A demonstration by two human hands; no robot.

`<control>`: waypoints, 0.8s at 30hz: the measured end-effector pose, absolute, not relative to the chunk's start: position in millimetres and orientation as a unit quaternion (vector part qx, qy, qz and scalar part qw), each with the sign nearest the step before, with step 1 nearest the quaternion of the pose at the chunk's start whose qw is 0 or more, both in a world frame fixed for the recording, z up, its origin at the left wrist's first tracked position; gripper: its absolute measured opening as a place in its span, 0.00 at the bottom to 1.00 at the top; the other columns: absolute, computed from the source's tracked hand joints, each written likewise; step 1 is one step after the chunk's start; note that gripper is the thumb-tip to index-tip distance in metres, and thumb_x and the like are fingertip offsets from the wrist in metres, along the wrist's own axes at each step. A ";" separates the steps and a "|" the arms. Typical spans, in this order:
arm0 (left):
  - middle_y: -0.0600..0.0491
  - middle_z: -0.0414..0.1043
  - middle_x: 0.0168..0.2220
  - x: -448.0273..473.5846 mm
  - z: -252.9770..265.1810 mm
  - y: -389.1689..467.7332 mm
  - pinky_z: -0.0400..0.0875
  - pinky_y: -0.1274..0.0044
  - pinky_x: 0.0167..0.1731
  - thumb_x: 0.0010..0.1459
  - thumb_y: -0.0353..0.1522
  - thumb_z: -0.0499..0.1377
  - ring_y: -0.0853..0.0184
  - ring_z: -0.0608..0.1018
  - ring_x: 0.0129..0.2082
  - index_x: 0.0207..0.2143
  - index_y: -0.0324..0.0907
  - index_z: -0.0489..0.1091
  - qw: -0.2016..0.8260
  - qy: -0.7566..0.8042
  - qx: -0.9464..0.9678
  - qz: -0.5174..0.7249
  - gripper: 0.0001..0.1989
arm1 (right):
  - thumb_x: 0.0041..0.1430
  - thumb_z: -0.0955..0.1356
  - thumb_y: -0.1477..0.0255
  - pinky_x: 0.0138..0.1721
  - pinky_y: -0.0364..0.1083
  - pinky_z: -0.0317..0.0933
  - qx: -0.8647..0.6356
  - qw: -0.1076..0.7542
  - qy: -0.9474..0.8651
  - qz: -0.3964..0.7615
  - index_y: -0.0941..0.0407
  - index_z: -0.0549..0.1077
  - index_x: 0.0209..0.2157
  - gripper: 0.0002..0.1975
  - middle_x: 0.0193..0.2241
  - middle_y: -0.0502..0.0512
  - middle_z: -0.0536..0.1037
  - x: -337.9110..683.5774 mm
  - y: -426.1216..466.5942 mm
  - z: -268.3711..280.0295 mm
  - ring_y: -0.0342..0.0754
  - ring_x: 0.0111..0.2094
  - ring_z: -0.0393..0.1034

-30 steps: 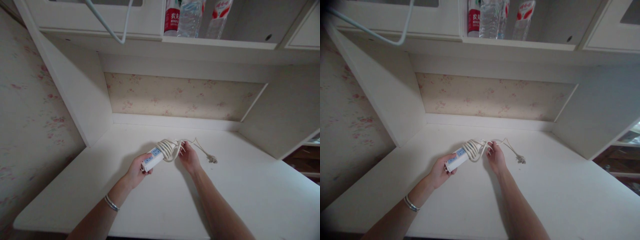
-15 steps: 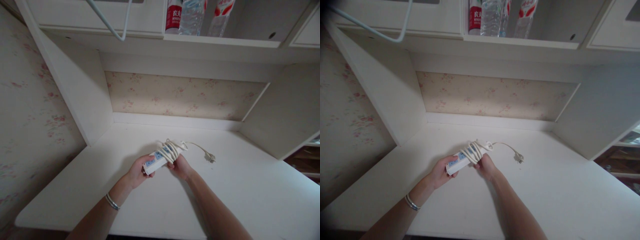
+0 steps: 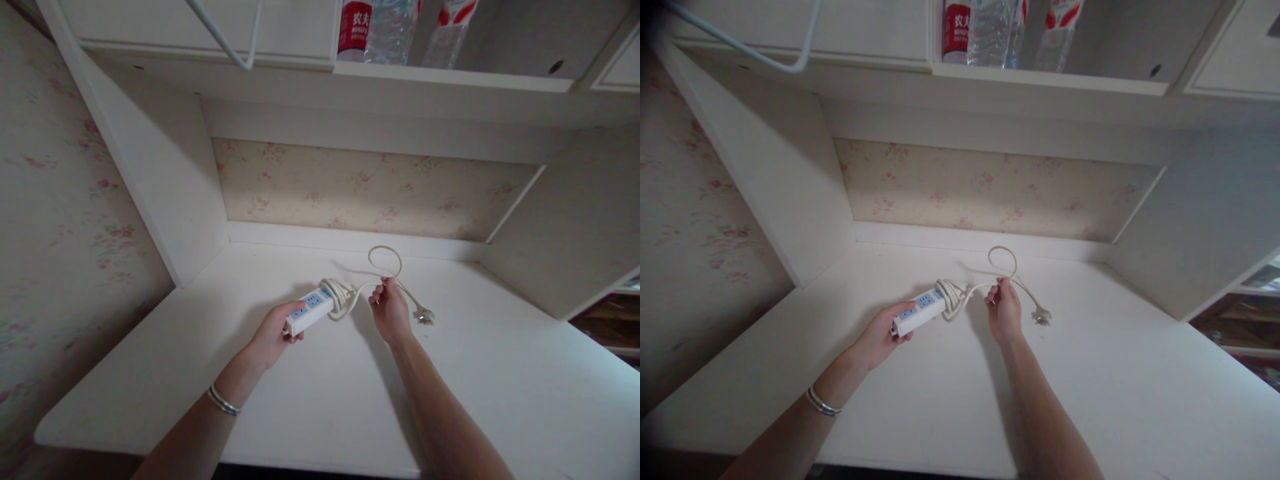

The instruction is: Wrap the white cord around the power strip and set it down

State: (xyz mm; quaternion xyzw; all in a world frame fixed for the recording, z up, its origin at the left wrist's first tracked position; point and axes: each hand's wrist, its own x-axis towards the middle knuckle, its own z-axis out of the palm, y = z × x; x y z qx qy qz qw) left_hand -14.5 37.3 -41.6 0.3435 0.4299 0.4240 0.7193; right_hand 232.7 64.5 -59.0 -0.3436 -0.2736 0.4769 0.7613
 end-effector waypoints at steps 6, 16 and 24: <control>0.52 0.72 0.28 -16.7 -38.4 45.5 0.63 0.83 0.14 0.50 0.33 0.62 0.75 0.71 0.19 0.38 0.37 0.70 0.690 0.408 0.230 0.552 0.12 | 0.50 0.71 0.62 0.18 0.36 0.52 -0.420 0.684 -0.332 0.496 0.56 0.68 0.27 0.13 0.18 0.44 0.67 218.8 65.2 -75.6 0.36 0.17 0.57; 0.56 0.64 0.15 -21.5 -31.2 30.1 0.50 0.84 0.06 0.49 0.35 0.59 0.74 0.66 0.10 0.30 0.35 0.71 0.771 0.344 0.368 0.390 0.10 | 0.47 0.72 0.69 0.25 0.43 0.66 -0.355 0.648 -0.298 0.604 0.54 0.67 0.31 0.12 0.28 0.50 0.77 198.2 58.0 -78.6 0.44 0.26 0.71; 0.54 0.66 0.16 -24.8 -30.3 26.9 0.51 0.84 0.07 0.47 0.34 0.61 0.74 0.65 0.10 0.30 0.34 0.74 0.690 0.424 0.531 0.251 0.11 | 0.54 0.67 0.76 0.28 0.37 0.70 -0.310 0.799 -0.145 0.494 0.54 0.64 0.29 0.06 0.27 0.47 0.75 242.8 79.5 -72.1 0.39 0.28 0.72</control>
